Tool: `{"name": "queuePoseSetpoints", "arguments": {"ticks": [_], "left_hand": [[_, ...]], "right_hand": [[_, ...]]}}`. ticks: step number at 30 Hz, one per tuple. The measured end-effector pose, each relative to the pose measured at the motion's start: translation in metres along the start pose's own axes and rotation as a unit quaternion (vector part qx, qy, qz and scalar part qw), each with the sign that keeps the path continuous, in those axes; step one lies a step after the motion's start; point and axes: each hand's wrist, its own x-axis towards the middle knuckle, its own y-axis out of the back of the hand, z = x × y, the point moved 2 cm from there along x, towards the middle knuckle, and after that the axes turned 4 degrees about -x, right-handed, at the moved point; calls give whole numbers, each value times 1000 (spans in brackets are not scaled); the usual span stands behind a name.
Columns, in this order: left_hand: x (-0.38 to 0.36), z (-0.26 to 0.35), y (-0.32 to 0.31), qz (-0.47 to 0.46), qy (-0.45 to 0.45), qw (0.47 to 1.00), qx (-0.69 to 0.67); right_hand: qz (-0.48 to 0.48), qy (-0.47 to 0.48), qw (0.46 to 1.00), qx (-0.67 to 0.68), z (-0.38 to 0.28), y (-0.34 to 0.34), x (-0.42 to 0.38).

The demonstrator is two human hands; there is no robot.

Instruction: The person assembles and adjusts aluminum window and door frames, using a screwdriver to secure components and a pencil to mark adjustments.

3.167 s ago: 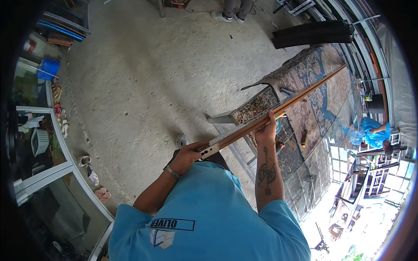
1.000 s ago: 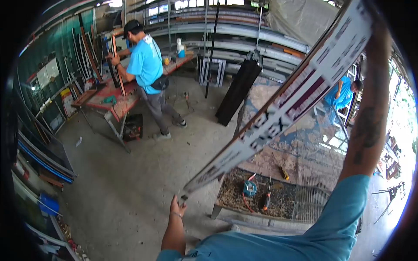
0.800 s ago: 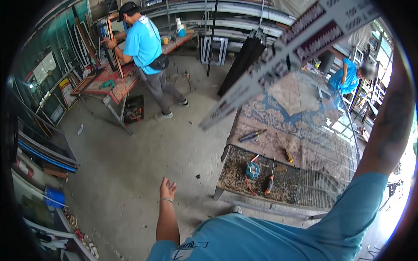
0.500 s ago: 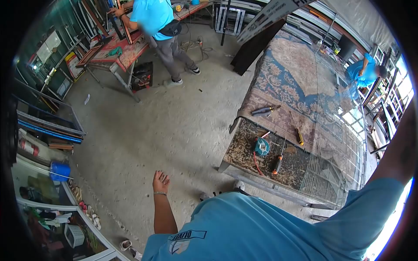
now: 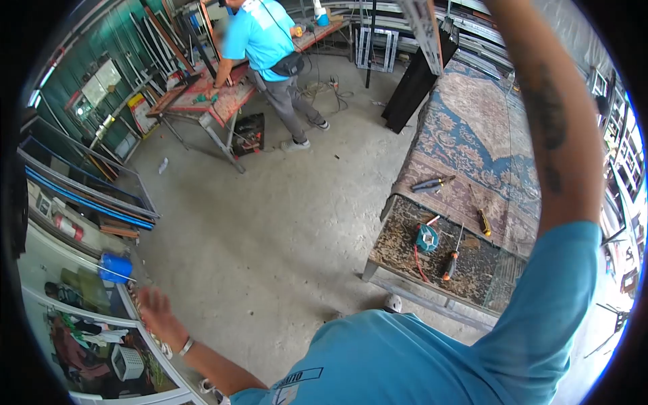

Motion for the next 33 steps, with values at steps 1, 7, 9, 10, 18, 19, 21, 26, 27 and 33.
{"name": "queuePoseSetpoints", "arguments": {"ticks": [1,7,9,10,18,19,21,26,27,33], "left_hand": [[5,33,-3,-18,-65,998,2],[14,159,18,-42,-217,952,-210],[12,171,8,85,-216,951,-203],[14,167,24,50,-191,954,-226],[-32,78,94,283,-7,937,-206],[-42,63,98,321,40,934,-148],[-64,35,113,359,88,926,-80],[-90,-7,160,413,98,897,-123],[-93,-13,149,414,107,894,-134],[-146,-14,65,445,143,867,-173]], "right_hand": [[-58,25,996,-67,22,-8,2],[-148,169,957,-184,66,-93,-86],[-198,201,946,-162,82,-115,-125],[-240,202,935,-165,89,-123,-146],[-303,239,913,-133,131,-125,-286],[-324,232,909,-124,134,-120,-294],[-365,219,896,-123,145,-110,-312],[-384,210,893,-104,182,-87,-355],[-403,206,887,-96,193,-83,-364],[-501,97,856,-86,279,-67,-420]]}}
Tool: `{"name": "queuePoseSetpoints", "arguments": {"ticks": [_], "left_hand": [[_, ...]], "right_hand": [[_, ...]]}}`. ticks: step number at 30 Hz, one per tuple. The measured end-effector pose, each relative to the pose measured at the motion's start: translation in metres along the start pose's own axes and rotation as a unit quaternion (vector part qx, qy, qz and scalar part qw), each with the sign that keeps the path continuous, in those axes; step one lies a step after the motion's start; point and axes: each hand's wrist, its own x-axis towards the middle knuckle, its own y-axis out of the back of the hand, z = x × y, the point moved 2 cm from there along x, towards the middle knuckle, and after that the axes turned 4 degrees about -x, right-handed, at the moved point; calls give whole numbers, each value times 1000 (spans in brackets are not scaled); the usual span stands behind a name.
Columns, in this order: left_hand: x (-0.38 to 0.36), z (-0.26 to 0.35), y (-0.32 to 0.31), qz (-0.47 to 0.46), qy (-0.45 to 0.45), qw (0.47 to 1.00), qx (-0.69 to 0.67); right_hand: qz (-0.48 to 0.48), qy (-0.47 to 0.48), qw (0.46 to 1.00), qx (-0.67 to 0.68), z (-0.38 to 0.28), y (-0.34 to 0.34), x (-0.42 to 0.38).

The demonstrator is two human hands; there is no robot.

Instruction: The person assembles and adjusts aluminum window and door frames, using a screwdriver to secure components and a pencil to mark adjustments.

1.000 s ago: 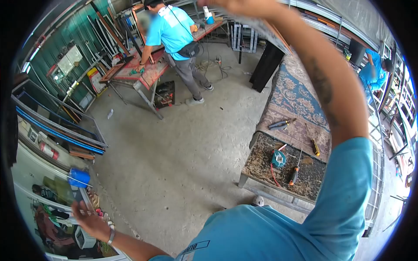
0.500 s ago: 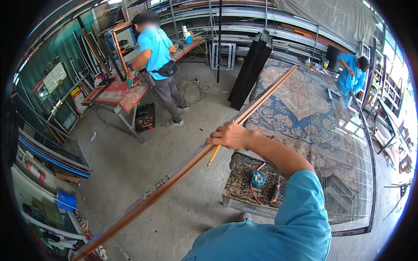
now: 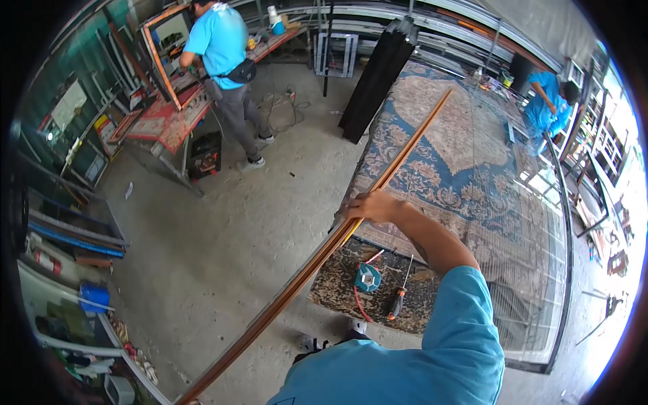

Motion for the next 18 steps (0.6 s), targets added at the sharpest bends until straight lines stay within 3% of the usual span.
{"name": "queuePoseSetpoints", "arguments": {"ticks": [1,3,5,7,8,11,18], "left_hand": [[-18,-3,5,14,1,1000,-8],[-49,-6,14,42,-2,999,-26],[-54,-23,21,-98,-24,988,113],[8,-24,79,-114,4,987,116],[0,-34,84,-105,5,988,109],[-36,-70,45,-64,28,994,84],[-19,-146,-46,-147,82,979,110]], "right_hand": [[-47,-34,998,21,16,-12,-6],[-42,-39,997,49,47,-32,-18],[-51,-80,995,29,79,-51,-27],[-40,-123,992,12,99,-57,-30],[-38,-133,990,15,112,-62,-33],[-32,-174,984,11,136,-75,-32],[-21,-306,952,-11,165,-83,4]]}}
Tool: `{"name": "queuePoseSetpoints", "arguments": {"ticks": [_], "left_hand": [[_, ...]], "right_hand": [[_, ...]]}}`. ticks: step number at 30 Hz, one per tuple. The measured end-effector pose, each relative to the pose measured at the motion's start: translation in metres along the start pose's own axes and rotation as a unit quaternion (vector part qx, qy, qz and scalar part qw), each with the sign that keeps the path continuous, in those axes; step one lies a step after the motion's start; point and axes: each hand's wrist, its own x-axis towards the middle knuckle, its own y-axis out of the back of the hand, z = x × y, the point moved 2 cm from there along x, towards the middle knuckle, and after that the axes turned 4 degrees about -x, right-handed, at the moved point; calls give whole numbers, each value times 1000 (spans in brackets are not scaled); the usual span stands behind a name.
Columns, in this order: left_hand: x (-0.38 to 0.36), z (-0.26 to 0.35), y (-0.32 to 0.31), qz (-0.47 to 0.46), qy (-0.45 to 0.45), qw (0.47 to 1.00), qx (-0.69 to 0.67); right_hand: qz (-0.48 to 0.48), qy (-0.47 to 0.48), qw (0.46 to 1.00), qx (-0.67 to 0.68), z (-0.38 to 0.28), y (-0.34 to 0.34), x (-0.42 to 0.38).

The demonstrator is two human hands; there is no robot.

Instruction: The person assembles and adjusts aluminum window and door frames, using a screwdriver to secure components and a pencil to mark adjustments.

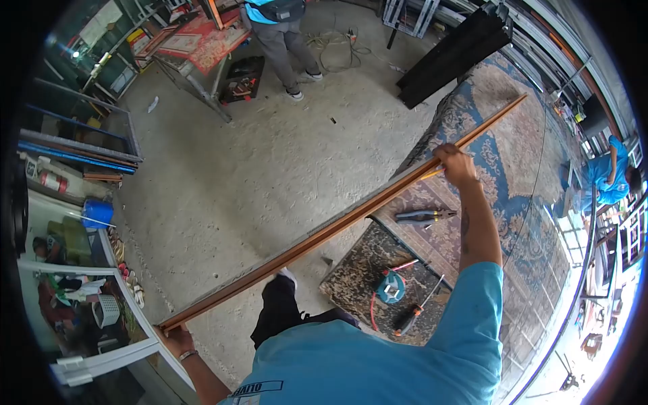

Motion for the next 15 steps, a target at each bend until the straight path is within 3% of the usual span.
{"name": "queuePoseSetpoints", "arguments": {"ticks": [1,3,5,9,11,13,15], "left_hand": [[16,-6,-12,-18,7,1000,12],[83,-28,-7,-49,51,997,19],[143,-63,-32,15,77,997,12],[269,-129,-118,-61,153,985,43],[317,-158,-175,-29,169,983,72],[352,-188,-240,-95,227,965,90],[388,-221,-282,-86,263,955,111]], "right_hand": [[-12,-7,1000,0,-5,-7,8],[55,-82,994,-51,-25,-5,28],[64,-112,989,-67,-46,-18,45],[227,-242,943,-19,-90,-61,63],[211,-296,931,-25,-126,-86,71],[169,-313,933,51,-168,-108,84],[141,-309,936,90,-202,-124,95]]}}
